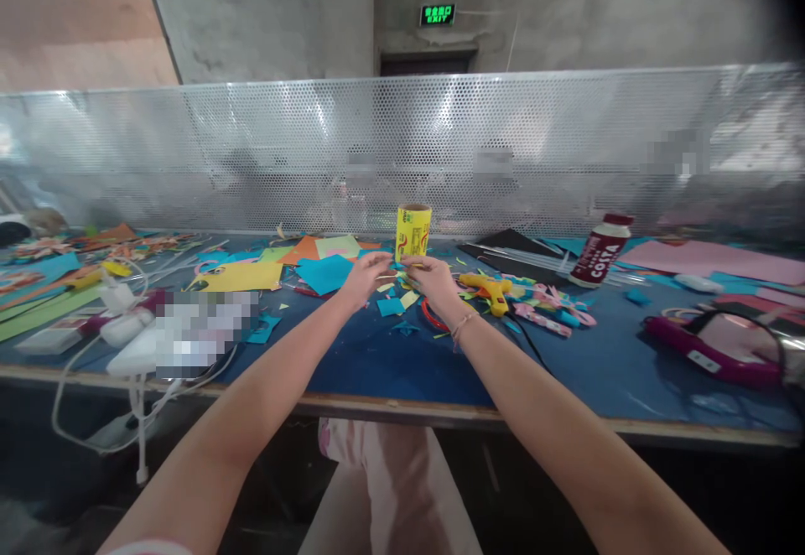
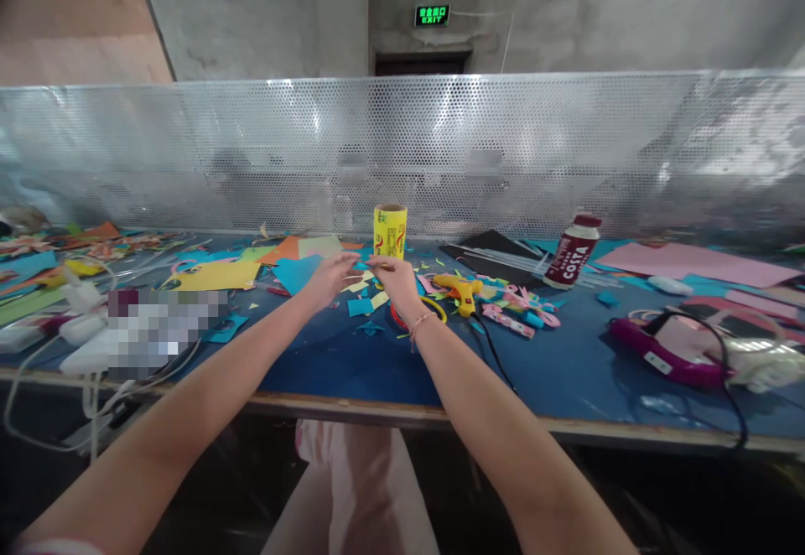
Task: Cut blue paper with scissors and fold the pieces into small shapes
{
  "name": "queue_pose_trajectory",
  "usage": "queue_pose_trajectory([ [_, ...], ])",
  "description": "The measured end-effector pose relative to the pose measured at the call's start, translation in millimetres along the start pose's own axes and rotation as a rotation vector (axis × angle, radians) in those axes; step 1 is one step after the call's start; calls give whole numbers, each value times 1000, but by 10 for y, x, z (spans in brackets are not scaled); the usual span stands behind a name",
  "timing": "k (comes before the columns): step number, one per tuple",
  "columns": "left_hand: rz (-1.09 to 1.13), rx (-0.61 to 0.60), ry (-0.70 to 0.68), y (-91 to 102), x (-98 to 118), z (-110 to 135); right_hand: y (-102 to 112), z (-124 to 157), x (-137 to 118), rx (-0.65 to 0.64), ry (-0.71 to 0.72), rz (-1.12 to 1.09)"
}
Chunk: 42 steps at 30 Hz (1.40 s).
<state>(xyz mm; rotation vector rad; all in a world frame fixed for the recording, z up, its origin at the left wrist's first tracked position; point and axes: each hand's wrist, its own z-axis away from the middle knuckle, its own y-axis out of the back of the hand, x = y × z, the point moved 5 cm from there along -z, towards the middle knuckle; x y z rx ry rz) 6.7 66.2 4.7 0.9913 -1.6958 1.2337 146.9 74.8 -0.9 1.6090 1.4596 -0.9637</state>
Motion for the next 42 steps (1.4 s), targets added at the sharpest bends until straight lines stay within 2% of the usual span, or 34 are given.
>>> queue_pose_trajectory([
  [2, 112, -17, 108, -28, -51, 8, 27, 16, -41, 41, 25, 63],
  [4, 121, -49, 149, -59, -61, 30, 37, 44, -96, 55, 46, 134],
  [6, 44, -47, 93, -63, -28, 49, 31, 70, -159, 44, 92, 173],
  [10, -140, 78, -21, 18, 28, 54, -12, 74, -189, -17, 108, 154],
  [16, -207, 98, -22, 69, 44, 24, -56, 40, -104, -58, 32, 54],
  [21, -220, 62, -2, 20, 52, 46, -39, 21, -52, -67, 15, 65],
  [29, -86, 8, 106, 31, -21, 37, -49, 25, -55, -100, 35, 66],
  [37, -118, -4, 105, 21, -27, 35, -41, 5, -19, -81, 10, 31],
  [42, -239, -91, 45, -41, -43, 34, -76, 39, -83, -70, 27, 45],
])
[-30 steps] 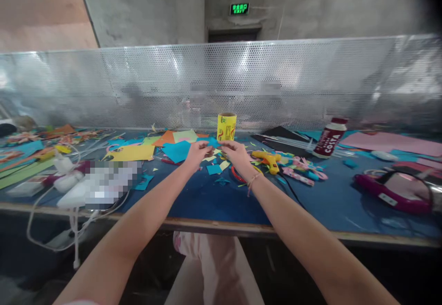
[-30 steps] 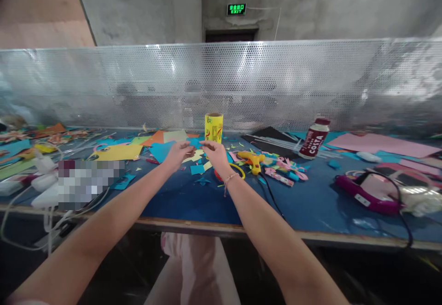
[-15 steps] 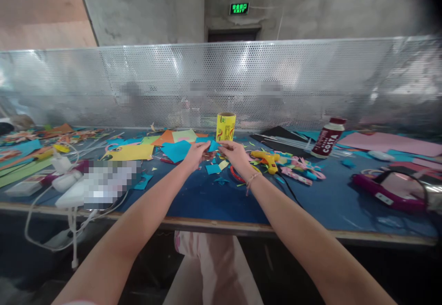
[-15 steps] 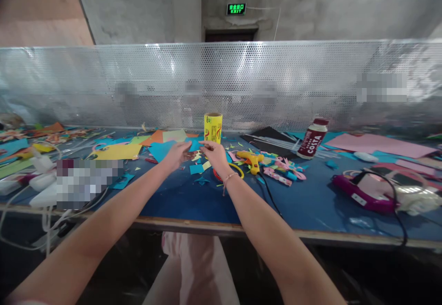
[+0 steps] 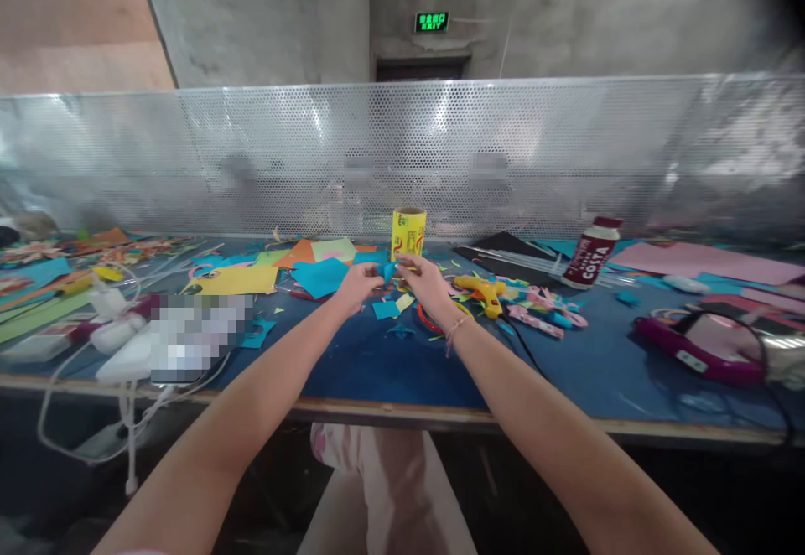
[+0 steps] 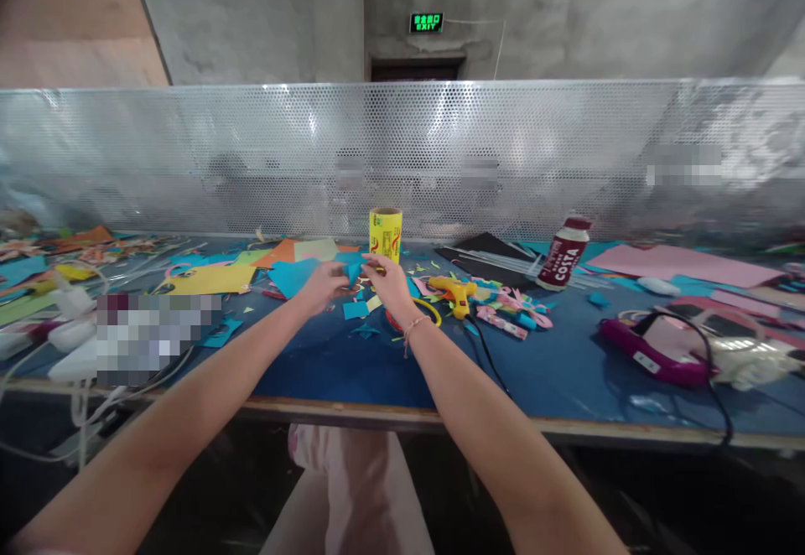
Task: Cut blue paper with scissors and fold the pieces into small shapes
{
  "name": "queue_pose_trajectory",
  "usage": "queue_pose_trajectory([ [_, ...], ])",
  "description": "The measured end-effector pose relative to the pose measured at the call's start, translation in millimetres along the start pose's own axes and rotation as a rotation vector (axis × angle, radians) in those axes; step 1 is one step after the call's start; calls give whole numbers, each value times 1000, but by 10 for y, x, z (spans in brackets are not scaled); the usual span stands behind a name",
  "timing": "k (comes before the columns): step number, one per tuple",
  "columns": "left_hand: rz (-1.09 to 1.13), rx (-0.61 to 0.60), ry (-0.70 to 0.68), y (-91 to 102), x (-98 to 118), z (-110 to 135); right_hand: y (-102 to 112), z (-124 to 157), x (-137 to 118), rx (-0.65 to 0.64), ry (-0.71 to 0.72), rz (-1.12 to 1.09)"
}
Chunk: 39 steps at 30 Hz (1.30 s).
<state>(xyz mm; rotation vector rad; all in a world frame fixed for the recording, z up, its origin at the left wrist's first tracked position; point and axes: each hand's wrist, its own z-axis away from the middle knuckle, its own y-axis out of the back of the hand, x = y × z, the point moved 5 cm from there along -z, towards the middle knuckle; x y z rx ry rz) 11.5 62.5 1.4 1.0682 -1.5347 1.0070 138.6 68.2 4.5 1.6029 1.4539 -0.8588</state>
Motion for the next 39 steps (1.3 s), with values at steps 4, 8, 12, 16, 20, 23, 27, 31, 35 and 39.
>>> queue_pose_trajectory([
  [4, -137, 121, -108, 54, -14, -27, -67, 28, 8, 16, -21, 44],
  [8, -85, 168, -130, 97, -35, -39, -104, 26, 54, -39, -16, 46],
  [12, 68, 191, -71, 125, -45, -31, -84, 18, 78, -103, -42, -68],
  [16, 184, 205, 20, 142, -61, -38, -55, 3, 86, -98, -61, -136],
  [20, 211, 208, 34, 163, -43, -39, -32, -37, 140, -66, -61, -182],
  [23, 155, 200, -17, 172, 3, -26, -9, -67, 199, -44, -65, -177],
  [27, 105, 240, -23, 195, 17, -14, 15, -78, 220, -24, -60, -154],
  [31, 91, 211, -26, 189, 5, -28, 1, -52, 180, -27, -66, -155],
  [35, 38, 147, -84, 158, 29, -29, -44, -18, 167, -67, -122, -151],
  [39, 46, 138, -82, 136, 40, -10, -68, 1, 152, -88, -165, -240],
])
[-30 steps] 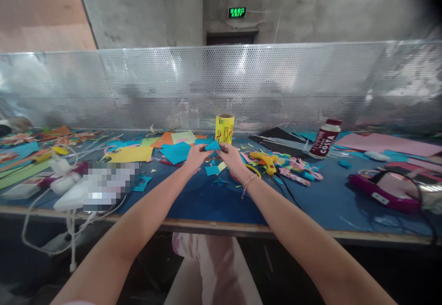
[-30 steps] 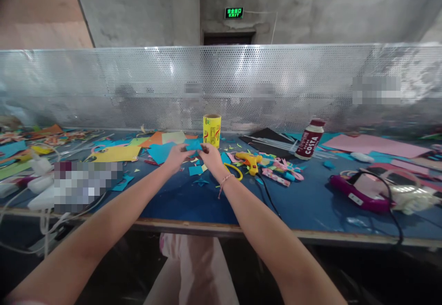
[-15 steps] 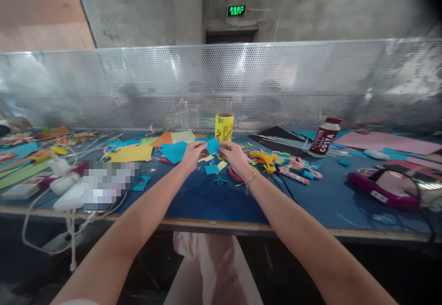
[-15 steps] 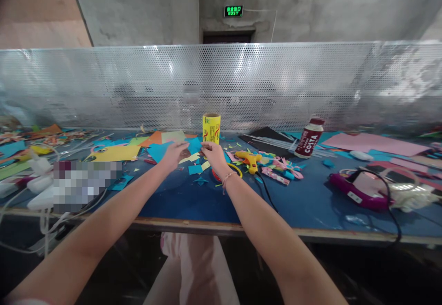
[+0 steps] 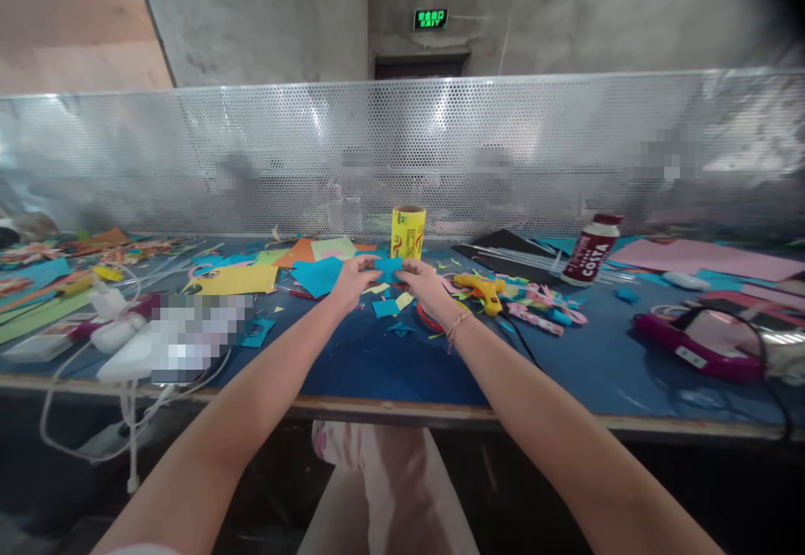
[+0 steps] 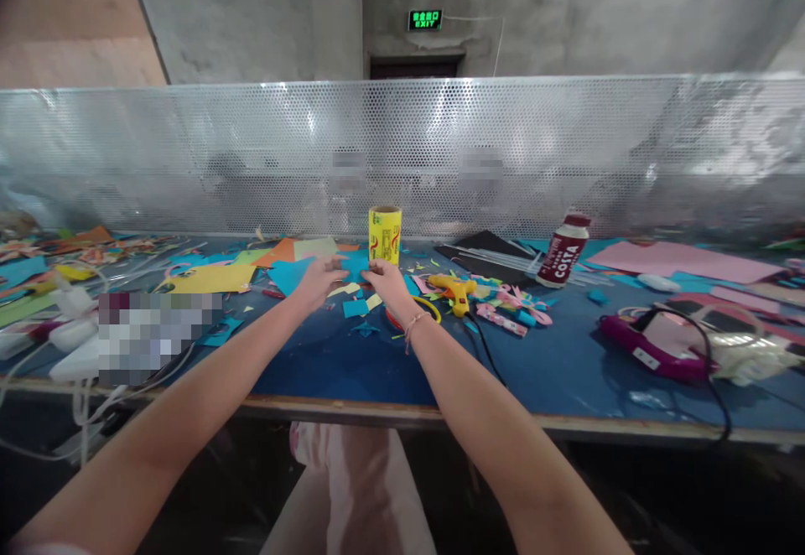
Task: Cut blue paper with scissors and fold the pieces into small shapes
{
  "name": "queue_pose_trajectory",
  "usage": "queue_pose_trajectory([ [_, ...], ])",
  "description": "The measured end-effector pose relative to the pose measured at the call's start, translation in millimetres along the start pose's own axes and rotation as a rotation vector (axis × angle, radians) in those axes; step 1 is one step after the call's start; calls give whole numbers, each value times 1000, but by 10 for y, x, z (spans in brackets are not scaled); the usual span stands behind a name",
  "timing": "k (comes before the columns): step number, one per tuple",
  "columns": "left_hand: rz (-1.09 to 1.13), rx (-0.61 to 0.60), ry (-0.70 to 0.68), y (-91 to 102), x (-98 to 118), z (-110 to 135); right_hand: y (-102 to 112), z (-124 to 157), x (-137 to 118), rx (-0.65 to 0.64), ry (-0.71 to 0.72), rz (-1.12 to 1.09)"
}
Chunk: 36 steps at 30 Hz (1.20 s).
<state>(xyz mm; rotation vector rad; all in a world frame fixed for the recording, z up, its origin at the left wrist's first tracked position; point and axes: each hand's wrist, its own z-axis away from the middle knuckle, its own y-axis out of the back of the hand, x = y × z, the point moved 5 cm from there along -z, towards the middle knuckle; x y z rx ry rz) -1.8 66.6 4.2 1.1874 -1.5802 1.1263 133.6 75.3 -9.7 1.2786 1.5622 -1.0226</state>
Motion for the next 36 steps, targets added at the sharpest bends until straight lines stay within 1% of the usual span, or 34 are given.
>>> queue_pose_trajectory([
  [3, 25, 10, 21, 3, -11, 1, 4, 11, -10, 24, -47, -94],
  [6, 43, -19, 32, 1, -29, -15, 7, 17, -17, 31, -88, -144],
  [10, 60, -74, 36, -23, -42, -23, 20, 14, -23, 35, -95, -176],
  [12, 54, -73, 29, -30, -35, -15, 17, 16, -30, 22, -79, -177],
  [15, 21, -45, -17, -27, -4, -3, 8, 20, -56, 7, -21, -129],
  [19, 43, 5, -42, 0, 11, -13, 39, 14, -90, 64, 63, 56],
  [22, 43, 33, -72, 30, 11, -37, 77, 4, -109, 90, 118, 124],
  [27, -250, 23, -147, 61, -8, -74, 115, -16, -100, 102, 122, 125],
  [29, -293, 53, -164, 85, -11, -79, 123, -19, -106, 116, 131, 112],
  [31, -276, 67, -171, 95, -2, -75, 133, -20, -107, 136, 130, 138],
  [34, -204, 60, -146, 87, 12, -63, 148, -20, -93, 151, 108, 190],
  [36, -161, 61, -125, 80, 18, -56, 145, -20, -80, 135, 95, 160],
])
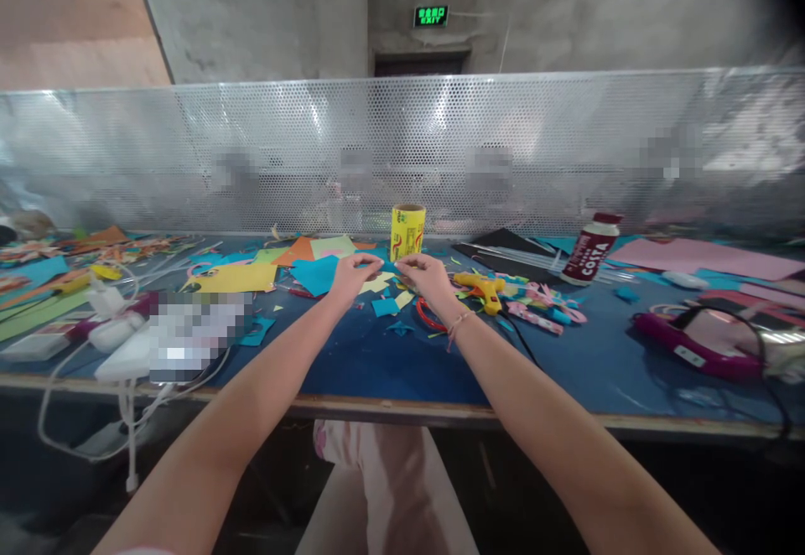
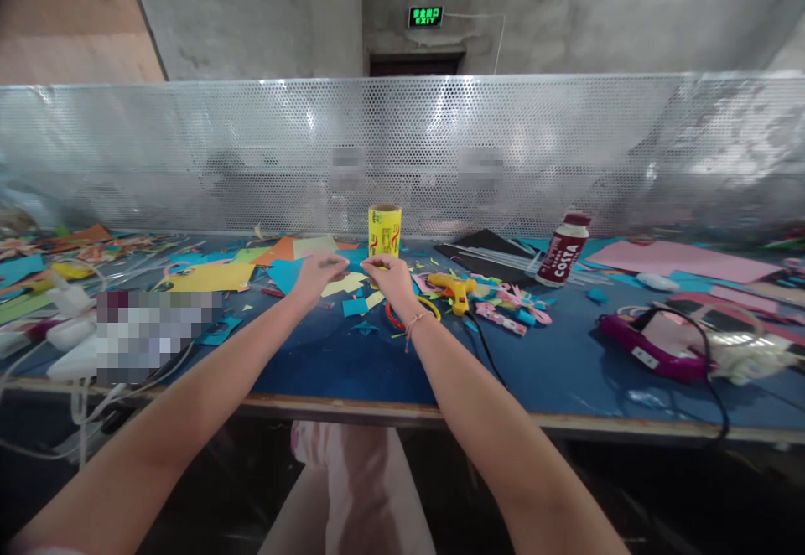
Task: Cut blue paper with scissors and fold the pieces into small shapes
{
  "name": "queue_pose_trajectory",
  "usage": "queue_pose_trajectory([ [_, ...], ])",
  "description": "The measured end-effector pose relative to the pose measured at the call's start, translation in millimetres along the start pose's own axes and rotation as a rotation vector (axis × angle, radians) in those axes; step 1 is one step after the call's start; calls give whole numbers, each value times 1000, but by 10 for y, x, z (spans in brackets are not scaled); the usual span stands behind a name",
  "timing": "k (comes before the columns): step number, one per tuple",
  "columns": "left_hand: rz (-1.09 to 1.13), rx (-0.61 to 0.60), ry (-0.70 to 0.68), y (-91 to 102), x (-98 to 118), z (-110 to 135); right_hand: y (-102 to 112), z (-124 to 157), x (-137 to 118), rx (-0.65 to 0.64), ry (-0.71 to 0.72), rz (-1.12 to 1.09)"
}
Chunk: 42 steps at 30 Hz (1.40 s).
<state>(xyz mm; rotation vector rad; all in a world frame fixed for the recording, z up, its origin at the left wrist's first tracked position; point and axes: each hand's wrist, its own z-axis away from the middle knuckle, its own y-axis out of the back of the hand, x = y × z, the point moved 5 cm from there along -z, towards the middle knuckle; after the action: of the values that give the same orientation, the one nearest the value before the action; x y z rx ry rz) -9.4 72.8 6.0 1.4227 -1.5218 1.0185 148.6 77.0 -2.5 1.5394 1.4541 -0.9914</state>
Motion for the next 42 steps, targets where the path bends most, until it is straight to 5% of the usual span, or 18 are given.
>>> queue_pose_trajectory([
  [8, 181, 7, 69, -23, 0, 27, -51, 41, -45, -18, -54, -256],
  [21, 378, -26, 121, -53, 41, 49, -66, 80, -71, -13, -129, -338],
  [42, 328, -33, 103, -51, -14, 32, -98, 117, -80, -97, -212, -394],
])
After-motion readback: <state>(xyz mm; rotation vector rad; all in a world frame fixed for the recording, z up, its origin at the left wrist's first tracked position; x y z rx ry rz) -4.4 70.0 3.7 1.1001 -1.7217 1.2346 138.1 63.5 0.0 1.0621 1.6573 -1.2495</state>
